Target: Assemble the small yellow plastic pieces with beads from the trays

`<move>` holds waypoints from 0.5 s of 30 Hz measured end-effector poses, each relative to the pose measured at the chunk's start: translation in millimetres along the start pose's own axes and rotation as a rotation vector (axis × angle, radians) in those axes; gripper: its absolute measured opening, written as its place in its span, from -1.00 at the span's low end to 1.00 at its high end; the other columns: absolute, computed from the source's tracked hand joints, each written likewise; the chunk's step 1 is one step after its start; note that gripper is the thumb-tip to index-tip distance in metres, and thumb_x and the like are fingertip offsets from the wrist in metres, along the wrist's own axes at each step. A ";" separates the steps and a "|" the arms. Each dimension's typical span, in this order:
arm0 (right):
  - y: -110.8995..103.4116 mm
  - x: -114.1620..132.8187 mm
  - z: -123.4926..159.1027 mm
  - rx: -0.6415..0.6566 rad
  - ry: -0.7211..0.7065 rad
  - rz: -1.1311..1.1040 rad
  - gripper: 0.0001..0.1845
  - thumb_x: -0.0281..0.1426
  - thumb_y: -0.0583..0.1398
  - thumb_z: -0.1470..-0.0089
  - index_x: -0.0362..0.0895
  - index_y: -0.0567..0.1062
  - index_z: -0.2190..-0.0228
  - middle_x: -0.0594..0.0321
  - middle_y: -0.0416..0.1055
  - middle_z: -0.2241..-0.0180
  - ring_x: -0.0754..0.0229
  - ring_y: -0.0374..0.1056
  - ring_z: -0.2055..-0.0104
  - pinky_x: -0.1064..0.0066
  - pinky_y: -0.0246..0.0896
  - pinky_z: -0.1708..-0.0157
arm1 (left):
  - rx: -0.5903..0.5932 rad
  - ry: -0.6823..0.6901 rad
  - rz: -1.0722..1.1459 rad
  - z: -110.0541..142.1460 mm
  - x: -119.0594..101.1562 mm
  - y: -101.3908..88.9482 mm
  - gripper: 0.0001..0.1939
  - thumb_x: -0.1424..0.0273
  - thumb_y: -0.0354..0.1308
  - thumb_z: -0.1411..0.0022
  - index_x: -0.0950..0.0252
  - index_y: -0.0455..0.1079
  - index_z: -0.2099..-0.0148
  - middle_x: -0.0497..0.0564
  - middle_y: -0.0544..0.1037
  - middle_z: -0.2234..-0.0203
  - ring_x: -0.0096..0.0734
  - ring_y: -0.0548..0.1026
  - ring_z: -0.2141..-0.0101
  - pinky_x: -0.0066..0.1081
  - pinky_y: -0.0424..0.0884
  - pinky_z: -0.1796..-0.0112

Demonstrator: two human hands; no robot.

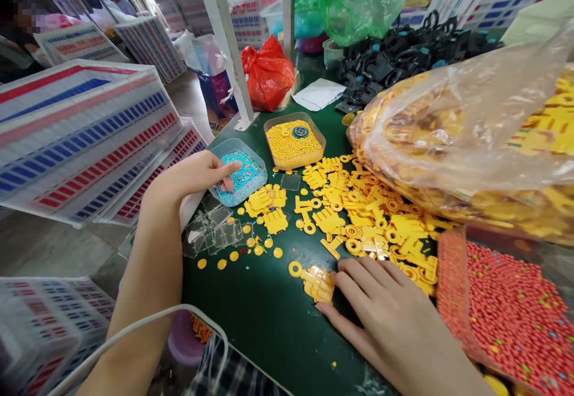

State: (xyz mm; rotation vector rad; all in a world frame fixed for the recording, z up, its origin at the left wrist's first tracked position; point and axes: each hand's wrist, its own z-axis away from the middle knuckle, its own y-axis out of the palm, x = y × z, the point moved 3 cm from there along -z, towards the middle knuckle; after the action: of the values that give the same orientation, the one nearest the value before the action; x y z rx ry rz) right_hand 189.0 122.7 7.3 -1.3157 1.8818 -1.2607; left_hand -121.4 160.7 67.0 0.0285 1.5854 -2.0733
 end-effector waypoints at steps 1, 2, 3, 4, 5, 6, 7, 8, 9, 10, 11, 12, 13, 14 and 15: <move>0.3 -0.1 0.3 0.003 0.001 0.003 -0.64 -0.19 -0.02 -0.31 -0.08 0.46 0.34 0.16 0.51 0.32 0.11 0.39 0.29 0.25 0.18 0.21 | 0.017 -0.021 -0.026 1.7 -0.4 -0.3 -0.49 0.19 0.01 -0.33 0.28 0.51 0.58 0.01 0.59 0.56 -0.37 0.51 0.47 -0.43 0.39 0.28; 0.6 -0.1 0.7 0.006 0.003 0.004 -0.64 -0.19 -0.02 -0.31 -0.07 0.47 0.34 0.16 0.51 0.32 0.11 0.39 0.28 0.25 0.18 0.21 | 0.035 -0.039 -0.053 3.2 -1.2 -0.2 -0.48 0.18 0.00 -0.33 0.28 0.52 0.58 0.01 0.59 0.56 -0.35 0.51 0.47 -0.43 0.39 0.27; 0.8 0.1 1.0 0.007 0.003 0.006 -0.64 -0.19 -0.02 -0.30 -0.07 0.47 0.34 0.16 0.51 0.32 0.11 0.39 0.28 0.25 0.18 0.20 | 0.048 -0.053 -0.081 4.4 -2.3 0.0 -0.48 0.16 -0.01 -0.33 0.28 0.53 0.57 0.02 0.59 0.56 -0.33 0.51 0.46 -0.42 0.38 0.26; 0.9 0.4 1.3 0.010 0.005 0.010 -0.64 -0.19 -0.02 -0.30 -0.07 0.47 0.34 0.16 0.51 0.32 0.10 0.39 0.28 0.24 0.18 0.20 | 0.057 -0.058 -0.110 5.3 -3.8 0.3 -0.47 0.14 -0.03 -0.33 0.28 0.54 0.54 0.02 0.59 0.54 -0.31 0.51 0.44 -0.41 0.38 0.25; 0.9 0.8 1.4 0.015 0.007 0.016 -0.64 -0.19 -0.02 -0.30 -0.07 0.48 0.34 0.16 0.51 0.32 0.10 0.39 0.28 0.24 0.18 0.20 | 0.065 -0.056 -0.141 5.9 -5.7 0.8 -0.47 0.13 -0.04 -0.34 0.27 0.56 0.51 0.03 0.61 0.50 -0.29 0.52 0.41 -0.40 0.38 0.23; 0.7 1.2 1.3 0.022 0.009 0.025 -0.63 -0.20 -0.03 -0.31 -0.08 0.48 0.34 0.15 0.51 0.32 0.10 0.38 0.27 0.23 0.18 0.20 | 0.071 -0.050 -0.175 6.3 -7.8 1.4 -0.48 0.13 -0.06 -0.34 0.27 0.58 0.47 0.03 0.62 0.46 -0.27 0.53 0.38 -0.39 0.37 0.20; 0.3 1.7 0.9 0.027 0.011 0.035 -0.62 -0.21 -0.04 -0.32 -0.08 0.49 0.34 0.15 0.51 0.32 0.10 0.38 0.27 0.24 0.18 0.20 | 0.078 -0.042 -0.209 6.5 -9.9 2.1 -0.48 0.13 -0.08 -0.34 0.27 0.59 0.43 0.04 0.63 0.42 -0.25 0.53 0.35 -0.38 0.37 0.18; -0.3 2.2 0.3 0.032 0.014 0.046 -0.60 -0.23 -0.06 -0.33 -0.09 0.49 0.34 0.15 0.51 0.32 0.10 0.38 0.27 0.25 0.18 0.20 | 0.091 -0.035 -0.243 6.7 -11.9 3.1 -0.48 0.13 -0.09 -0.35 0.27 0.60 0.39 0.04 0.63 0.39 -0.25 0.53 0.33 -0.36 0.36 0.16; -1.1 2.7 -0.5 0.035 0.015 0.055 -0.59 -0.24 -0.08 -0.34 -0.10 0.49 0.34 0.15 0.50 0.32 0.11 0.38 0.27 0.26 0.18 0.20 | 0.108 -0.034 -0.275 6.8 -13.4 4.2 -0.48 0.13 -0.10 -0.35 0.27 0.60 0.36 0.05 0.63 0.37 -0.24 0.53 0.33 -0.36 0.36 0.16; -2.0 3.1 -1.4 0.034 0.012 0.061 -0.58 -0.25 -0.09 -0.34 -0.11 0.49 0.34 0.15 0.50 0.33 0.11 0.37 0.27 0.26 0.17 0.21 | 0.128 -0.035 -0.303 6.9 -14.6 5.4 -0.48 0.14 -0.11 -0.35 0.28 0.61 0.34 0.06 0.63 0.37 -0.24 0.53 0.34 -0.35 0.36 0.16; -3.1 3.6 -2.4 0.029 0.005 0.065 -0.57 -0.25 -0.09 -0.34 -0.11 0.49 0.34 0.15 0.50 0.33 0.11 0.37 0.27 0.27 0.17 0.22 | 0.147 -0.036 -0.324 7.0 -15.5 6.6 -0.48 0.13 -0.12 -0.35 0.28 0.61 0.32 0.07 0.63 0.37 -0.25 0.53 0.35 -0.35 0.36 0.17; -4.0 3.9 -3.4 0.028 -0.003 0.067 -0.57 -0.25 -0.09 -0.34 -0.12 0.48 0.34 0.15 0.50 0.33 0.11 0.37 0.27 0.28 0.16 0.23 | 0.166 -0.033 -0.338 6.9 -16.1 7.8 -0.47 0.13 -0.13 -0.35 0.29 0.61 0.30 0.08 0.63 0.36 -0.25 0.53 0.36 -0.35 0.37 0.18; -4.8 4.2 -4.3 0.028 -0.013 0.068 -0.58 -0.25 -0.09 -0.35 -0.12 0.48 0.34 0.15 0.50 0.33 0.12 0.37 0.27 0.28 0.16 0.23 | 0.180 -0.029 -0.345 6.6 -16.4 8.8 -0.47 0.12 -0.13 -0.35 0.29 0.61 0.29 0.09 0.63 0.35 -0.25 0.53 0.36 -0.34 0.37 0.19; -5.4 4.5 -5.0 0.030 -0.021 0.069 -0.58 -0.26 -0.09 -0.35 -0.12 0.48 0.34 0.15 0.50 0.33 0.12 0.37 0.27 0.29 0.16 0.23 | 0.189 -0.025 -0.347 6.2 -16.3 9.6 -0.46 0.12 -0.14 -0.35 0.30 0.60 0.28 0.10 0.63 0.34 -0.24 0.53 0.35 -0.34 0.37 0.19; -6.0 4.6 -5.5 0.029 -0.027 0.071 -0.58 -0.26 -0.09 -0.35 -0.12 0.48 0.34 0.15 0.50 0.33 0.12 0.37 0.27 0.29 0.15 0.23 | 0.194 -0.021 -0.341 5.6 -16.0 10.3 -0.45 0.11 -0.14 -0.35 0.31 0.60 0.28 0.11 0.64 0.32 -0.23 0.53 0.33 -0.34 0.36 0.19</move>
State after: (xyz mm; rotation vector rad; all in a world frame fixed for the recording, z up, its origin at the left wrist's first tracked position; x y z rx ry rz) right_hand 185.2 120.1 15.4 -1.2337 1.8681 -1.2244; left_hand -101.7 160.0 64.8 -0.2074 1.4504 -2.4740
